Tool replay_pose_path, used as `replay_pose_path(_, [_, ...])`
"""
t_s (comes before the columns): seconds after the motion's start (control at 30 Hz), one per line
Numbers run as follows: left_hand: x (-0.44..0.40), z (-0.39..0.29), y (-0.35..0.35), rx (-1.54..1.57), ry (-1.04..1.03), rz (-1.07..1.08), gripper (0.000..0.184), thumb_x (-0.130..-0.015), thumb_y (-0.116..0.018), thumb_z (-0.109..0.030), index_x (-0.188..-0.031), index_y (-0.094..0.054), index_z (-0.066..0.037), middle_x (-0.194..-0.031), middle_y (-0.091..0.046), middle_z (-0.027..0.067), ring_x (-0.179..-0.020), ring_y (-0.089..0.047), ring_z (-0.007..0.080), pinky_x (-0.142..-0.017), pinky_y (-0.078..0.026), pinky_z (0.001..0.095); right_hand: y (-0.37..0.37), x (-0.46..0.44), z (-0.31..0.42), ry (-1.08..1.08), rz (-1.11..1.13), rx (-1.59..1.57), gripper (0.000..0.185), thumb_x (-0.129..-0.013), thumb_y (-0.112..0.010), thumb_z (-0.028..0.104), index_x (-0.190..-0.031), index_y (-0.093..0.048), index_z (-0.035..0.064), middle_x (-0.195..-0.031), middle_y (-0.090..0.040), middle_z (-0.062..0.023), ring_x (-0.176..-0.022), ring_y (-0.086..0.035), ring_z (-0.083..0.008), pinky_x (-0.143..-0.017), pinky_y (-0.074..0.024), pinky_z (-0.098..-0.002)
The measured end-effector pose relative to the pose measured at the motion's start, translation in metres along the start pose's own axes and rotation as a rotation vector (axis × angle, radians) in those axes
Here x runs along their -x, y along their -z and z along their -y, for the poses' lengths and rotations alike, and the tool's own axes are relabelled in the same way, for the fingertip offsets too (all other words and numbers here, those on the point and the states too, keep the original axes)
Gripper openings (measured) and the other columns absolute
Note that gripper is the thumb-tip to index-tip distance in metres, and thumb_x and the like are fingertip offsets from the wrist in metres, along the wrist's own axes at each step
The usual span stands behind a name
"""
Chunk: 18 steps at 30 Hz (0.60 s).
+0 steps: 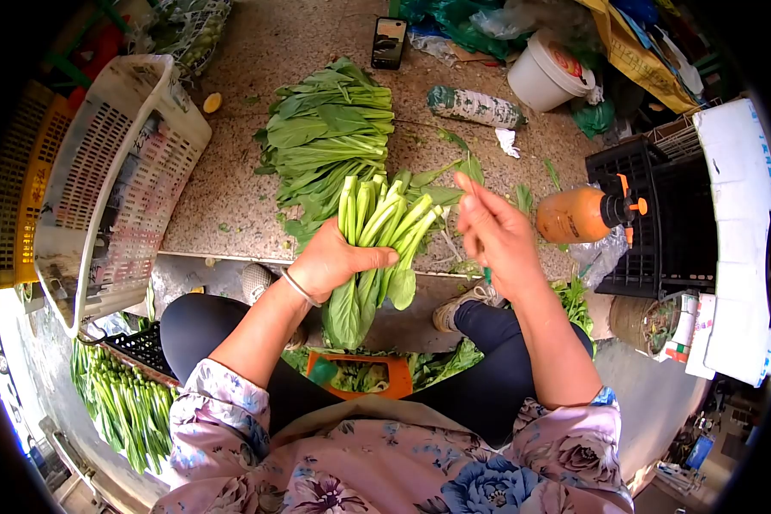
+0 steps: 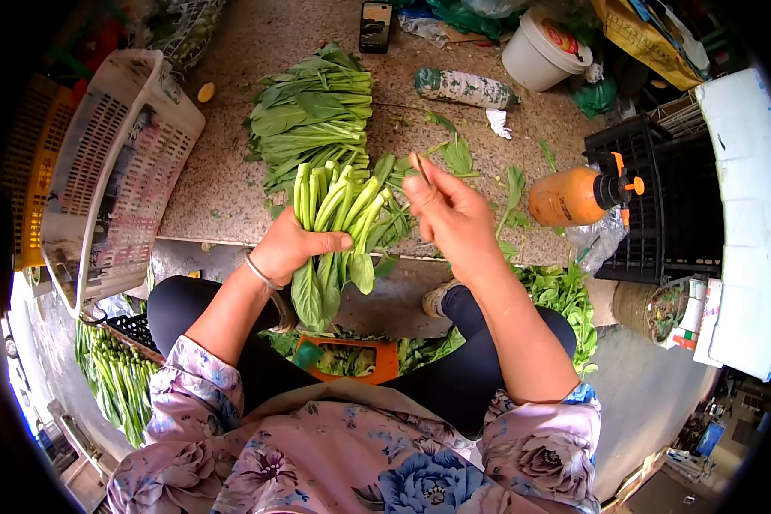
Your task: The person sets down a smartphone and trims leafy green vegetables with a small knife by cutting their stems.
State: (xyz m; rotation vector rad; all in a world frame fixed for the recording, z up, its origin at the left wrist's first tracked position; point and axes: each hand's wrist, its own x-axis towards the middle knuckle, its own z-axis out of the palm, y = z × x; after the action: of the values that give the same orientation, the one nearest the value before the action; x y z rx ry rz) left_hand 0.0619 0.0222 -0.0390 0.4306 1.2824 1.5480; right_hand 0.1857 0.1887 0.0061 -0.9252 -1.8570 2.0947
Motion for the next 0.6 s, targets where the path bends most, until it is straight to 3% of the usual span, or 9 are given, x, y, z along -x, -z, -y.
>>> replay_pose_path(0.07, [0.0,0.001,0.0,0.006,-0.001,-0.007,0.047,-0.069,-0.068,0.002,-0.112,-0.051,-0.001,-0.102,-0.059,0.0049,-0.09,-0.057,0.0138,-0.08,-0.045,0.0271,-0.007,0.001,-0.001,-0.018,0.004,0.001,0.045,-0.084,-0.061,0.025,-0.119,-0.05,0.0002,-0.07,-0.052,0.0017,-0.052,-0.044,-0.0035,-0.041,-0.0236,-0.0158])
replay_pose_path(0.13, [0.001,0.0,-0.002,0.006,0.011,-0.005,0.046,-0.069,-0.068,0.003,-0.112,-0.052,-0.001,-0.101,-0.06,0.0049,-0.089,-0.057,0.0136,-0.08,-0.045,0.0269,-0.012,0.002,-0.003,-0.029,0.074,-0.005,0.039,-0.08,-0.066,0.021,-0.106,-0.055,-0.0064,-0.071,-0.055,-0.0006,-0.058,-0.053,-0.0089,-0.054,-0.042,-0.0214])
replay_pose_path(0.37, [-0.001,0.006,-0.001,-0.074,-0.021,-0.035,0.043,-0.068,-0.068,0.003,-0.109,-0.053,-0.001,-0.097,-0.061,0.0046,-0.085,-0.057,0.0121,-0.077,-0.046,0.0263,-0.009,-0.005,-0.01,0.001,0.118,0.119,0.026,-0.079,-0.064,0.011,-0.098,-0.058,-0.0052,-0.076,-0.06,-0.0044,-0.064,-0.058,-0.0104,-0.058,-0.0452,-0.023])
replay_pose_path(0.43, [-0.003,0.008,0.002,-0.136,-0.042,-0.044,0.042,-0.068,-0.068,0.003,-0.107,-0.055,0.0,-0.095,-0.061,0.0045,-0.083,-0.057,0.0116,-0.075,-0.047,0.0261,-0.008,-0.005,-0.005,0.01,0.142,0.394,0.022,-0.079,-0.062,0.006,-0.098,-0.06,-0.0039,-0.072,-0.06,-0.0039,-0.064,-0.058,-0.0099,-0.059,-0.0458,-0.0235])
replay_pose_path(0.57, [-0.004,0.009,0.005,-0.229,-0.047,-0.04,0.034,-0.066,-0.069,-0.001,-0.098,-0.059,0.001,-0.089,-0.062,0.0031,-0.079,-0.056,0.0088,-0.074,-0.046,0.0244,-0.002,-0.006,-0.006,0.009,0.169,0.528,0.026,-0.076,-0.062,0.006,-0.1,-0.06,-0.0028,-0.07,-0.06,-0.0046,-0.064,-0.059,-0.0107,-0.059,-0.0462,-0.0248])
replay_pose_path(0.6, [-0.004,0.008,0.004,-0.264,-0.07,-0.034,0.033,-0.066,-0.069,0.0,-0.098,-0.059,0.001,-0.088,-0.062,0.0034,-0.078,-0.057,0.01,-0.072,-0.047,0.0251,-0.002,-0.005,0.0,0.043,0.167,0.686,0.029,-0.075,-0.063,0.007,-0.102,-0.059,-0.0029,-0.072,-0.061,-0.0063,-0.066,-0.06,-0.0115,-0.06,-0.0464,-0.0259])
